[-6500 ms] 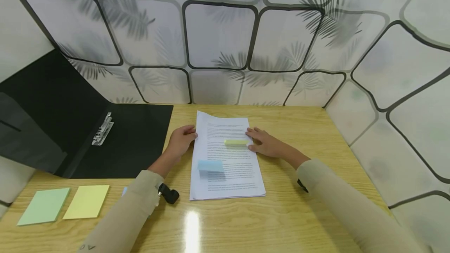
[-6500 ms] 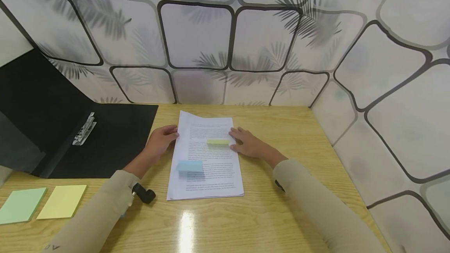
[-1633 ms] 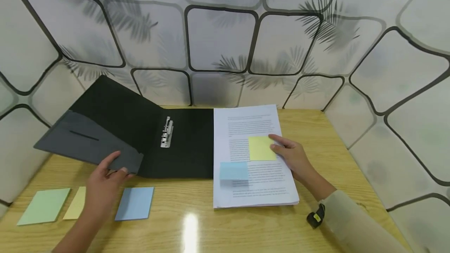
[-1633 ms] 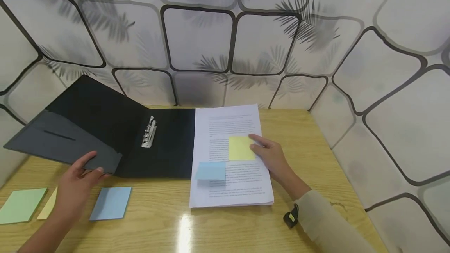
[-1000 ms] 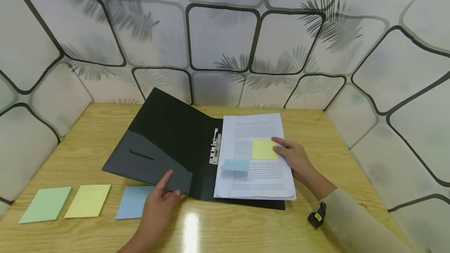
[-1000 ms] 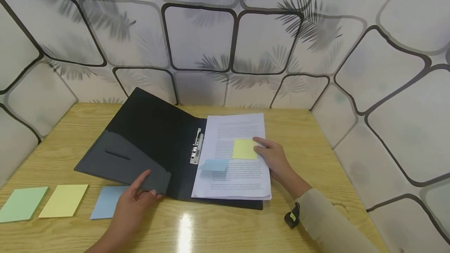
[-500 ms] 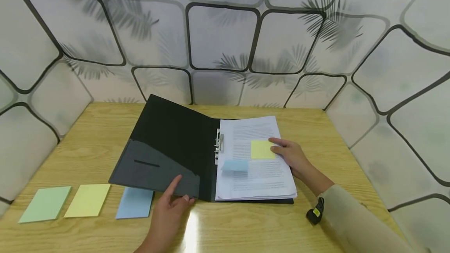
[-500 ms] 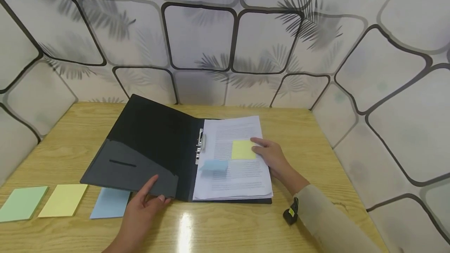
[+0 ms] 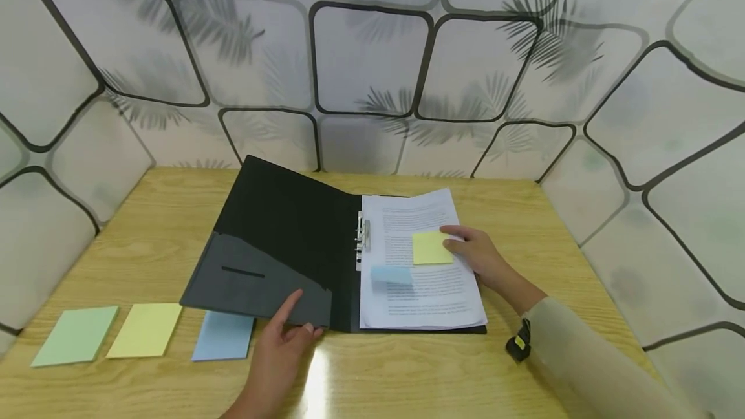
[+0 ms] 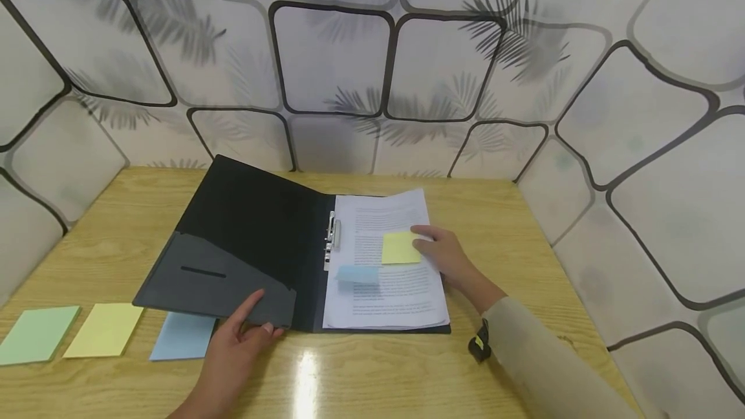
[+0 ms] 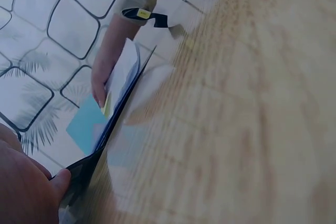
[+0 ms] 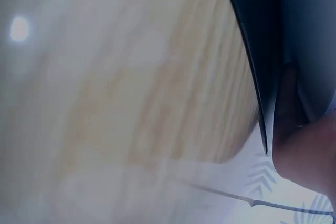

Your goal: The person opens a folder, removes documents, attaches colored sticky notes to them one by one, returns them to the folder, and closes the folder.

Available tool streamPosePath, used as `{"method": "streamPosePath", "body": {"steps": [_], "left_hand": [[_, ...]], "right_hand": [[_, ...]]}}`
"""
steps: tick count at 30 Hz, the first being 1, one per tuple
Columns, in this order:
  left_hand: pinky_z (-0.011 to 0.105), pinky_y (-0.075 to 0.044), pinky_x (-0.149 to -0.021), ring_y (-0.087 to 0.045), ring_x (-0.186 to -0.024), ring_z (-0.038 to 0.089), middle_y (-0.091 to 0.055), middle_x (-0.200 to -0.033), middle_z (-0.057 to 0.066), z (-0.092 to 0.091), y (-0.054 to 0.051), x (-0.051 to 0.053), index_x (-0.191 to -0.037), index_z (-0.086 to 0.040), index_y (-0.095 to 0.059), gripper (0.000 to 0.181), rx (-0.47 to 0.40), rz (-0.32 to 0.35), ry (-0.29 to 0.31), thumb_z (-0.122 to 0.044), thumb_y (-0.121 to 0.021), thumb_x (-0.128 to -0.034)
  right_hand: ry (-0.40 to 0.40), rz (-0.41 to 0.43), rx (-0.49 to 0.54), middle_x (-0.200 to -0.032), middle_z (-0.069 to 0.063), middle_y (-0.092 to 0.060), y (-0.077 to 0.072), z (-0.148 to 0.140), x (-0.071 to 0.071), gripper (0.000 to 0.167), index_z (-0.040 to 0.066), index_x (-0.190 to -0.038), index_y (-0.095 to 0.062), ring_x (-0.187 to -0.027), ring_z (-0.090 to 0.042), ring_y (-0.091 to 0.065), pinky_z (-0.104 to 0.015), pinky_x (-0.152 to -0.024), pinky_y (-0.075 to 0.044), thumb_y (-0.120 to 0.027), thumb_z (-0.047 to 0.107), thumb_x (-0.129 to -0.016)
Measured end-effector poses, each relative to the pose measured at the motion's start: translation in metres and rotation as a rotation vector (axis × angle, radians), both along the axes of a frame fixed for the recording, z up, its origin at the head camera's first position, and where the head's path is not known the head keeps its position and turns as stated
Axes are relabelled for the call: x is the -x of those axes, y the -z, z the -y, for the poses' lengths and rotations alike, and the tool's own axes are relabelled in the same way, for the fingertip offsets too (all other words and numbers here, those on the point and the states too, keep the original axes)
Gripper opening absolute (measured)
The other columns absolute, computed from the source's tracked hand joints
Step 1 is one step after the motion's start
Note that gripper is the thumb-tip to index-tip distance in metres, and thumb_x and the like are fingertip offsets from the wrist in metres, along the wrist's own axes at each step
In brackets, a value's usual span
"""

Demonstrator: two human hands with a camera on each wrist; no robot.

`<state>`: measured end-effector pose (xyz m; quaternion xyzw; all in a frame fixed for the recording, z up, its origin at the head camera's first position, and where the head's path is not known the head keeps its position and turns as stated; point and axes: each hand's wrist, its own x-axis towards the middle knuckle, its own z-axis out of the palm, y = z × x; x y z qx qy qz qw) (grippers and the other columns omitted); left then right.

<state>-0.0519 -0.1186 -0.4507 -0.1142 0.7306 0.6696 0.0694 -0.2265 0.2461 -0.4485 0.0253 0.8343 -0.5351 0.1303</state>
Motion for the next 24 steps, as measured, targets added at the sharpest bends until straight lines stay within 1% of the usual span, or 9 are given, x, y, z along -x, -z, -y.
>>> {"method": "streamPosePath", "body": {"steps": [4, 7, 10, 12, 14, 16, 19, 22, 24], "left_hand": [[0.019, -0.054, -0.081, -0.072, -0.097, 0.019, -0.074, -0.105, 0.019, 0.001, 0.0, 0.0, -0.159, -0.009, -0.03, 0.065, 0.009, -0.004, 0.006, -0.001, -0.056, -0.0997], [0.019, -0.054, -0.08, -0.072, -0.099, 0.02, -0.073, -0.109, 0.02, 0.001, -0.001, 0.001, -0.159, -0.01, -0.03, 0.065, 0.017, 0.004, 0.01, -0.001, -0.056, -0.1], [0.019, -0.054, -0.08, -0.072, -0.099, 0.02, -0.071, -0.113, 0.021, 0.0, -0.002, 0.002, -0.159, -0.01, -0.029, 0.066, 0.014, 0.009, 0.008, -0.001, -0.056, -0.0998], [0.019, -0.055, -0.08, -0.072, -0.099, 0.02, -0.071, -0.113, 0.021, 0.0, -0.002, 0.002, -0.159, -0.011, -0.03, 0.066, 0.01, 0.015, 0.005, -0.001, -0.056, -0.0995], [0.019, -0.054, -0.08, -0.072, -0.099, 0.02, -0.071, -0.114, 0.02, 0.0, -0.003, 0.002, -0.159, -0.012, -0.031, 0.066, 0.011, 0.021, 0.003, -0.001, -0.056, -0.0994], [0.019, -0.054, -0.08, -0.071, -0.099, 0.019, -0.072, -0.112, 0.018, 0.001, -0.003, 0.002, -0.159, -0.014, -0.031, 0.065, 0.016, 0.028, 0.006, -0.002, -0.056, -0.0996], [0.021, -0.055, -0.077, -0.071, -0.096, 0.019, -0.073, -0.108, 0.016, 0.001, -0.004, 0.002, -0.158, -0.016, -0.033, 0.064, 0.009, 0.039, 0.013, -0.003, -0.057, -0.0998], [0.025, -0.057, -0.077, -0.072, -0.09, 0.02, -0.074, -0.1, 0.014, 0.003, -0.004, 0.001, -0.157, -0.017, -0.034, 0.064, -0.002, 0.045, 0.022, -0.002, -0.058, -0.0996], [0.028, -0.059, -0.076, -0.072, -0.086, 0.022, -0.073, -0.097, 0.014, 0.006, -0.006, -0.002, -0.157, -0.017, -0.032, 0.064, -0.013, 0.058, 0.036, -0.003, -0.058, -0.0997]], "right_hand": [[-0.013, -0.022, -0.047, -0.162, -0.018, -0.033, -0.003, 0.004, 0.0, 0.048, 0.01, -0.148, -0.052, -0.109, -0.026, -0.062, -0.027, -0.079, -0.055, -0.06, 0.022, -0.102], [-0.026, -0.032, -0.083, -0.163, -0.017, -0.032, -0.002, 0.005, 0.001, 0.047, 0.01, -0.148, -0.051, -0.128, -0.032, -0.055, -0.038, -0.095, -0.053, -0.059, 0.02, -0.102], [-0.055, -0.075, -0.179, -0.163, -0.018, -0.031, 0.0, 0.007, 0.003, 0.049, 0.009, -0.149, -0.05, -0.147, -0.037, -0.035, -0.052, -0.115, -0.037, -0.059, 0.022, -0.102], [-0.08, -0.111, -0.277, -0.162, -0.019, -0.032, 0.001, 0.008, 0.003, 0.052, 0.009, -0.15, -0.048, -0.151, -0.04, -0.027, -0.057, -0.12, -0.026, -0.06, 0.023, -0.101], [-0.11, -0.15, -0.4, -0.161, -0.02, -0.034, 0.001, 0.011, 0.004, 0.057, 0.009, -0.152, -0.044, -0.15, -0.042, -0.026, -0.06, -0.12, -0.024, -0.061, 0.025, -0.1], [-0.132, -0.174, -0.521, -0.159, -0.022, -0.037, 0.0, 0.014, 0.003, 0.063, 0.009, -0.155, -0.039, -0.147, -0.044, -0.032, -0.062, -0.115, -0.031, -0.062, 0.027, -0.099], [-0.145, -0.198, -0.677, -0.154, -0.024, -0.039, -0.003, 0.018, 0.002, 0.07, 0.009, -0.157, -0.033, -0.138, -0.045, -0.044, -0.062, -0.102, -0.044, -0.063, 0.031, -0.098], [-0.139, -0.227, -0.774, -0.151, -0.026, -0.039, -0.003, 0.018, 0.0, 0.077, 0.008, -0.159, -0.03, -0.132, -0.045, -0.048, -0.06, -0.093, -0.049, -0.064, 0.037, -0.097], [-0.139, -0.251, -0.792, -0.152, -0.026, -0.037, -0.004, 0.016, 0.0, 0.079, 0.006, -0.158, -0.03, -0.133, -0.045, -0.046, -0.061, -0.096, -0.047, -0.064, 0.04, -0.096]]}}
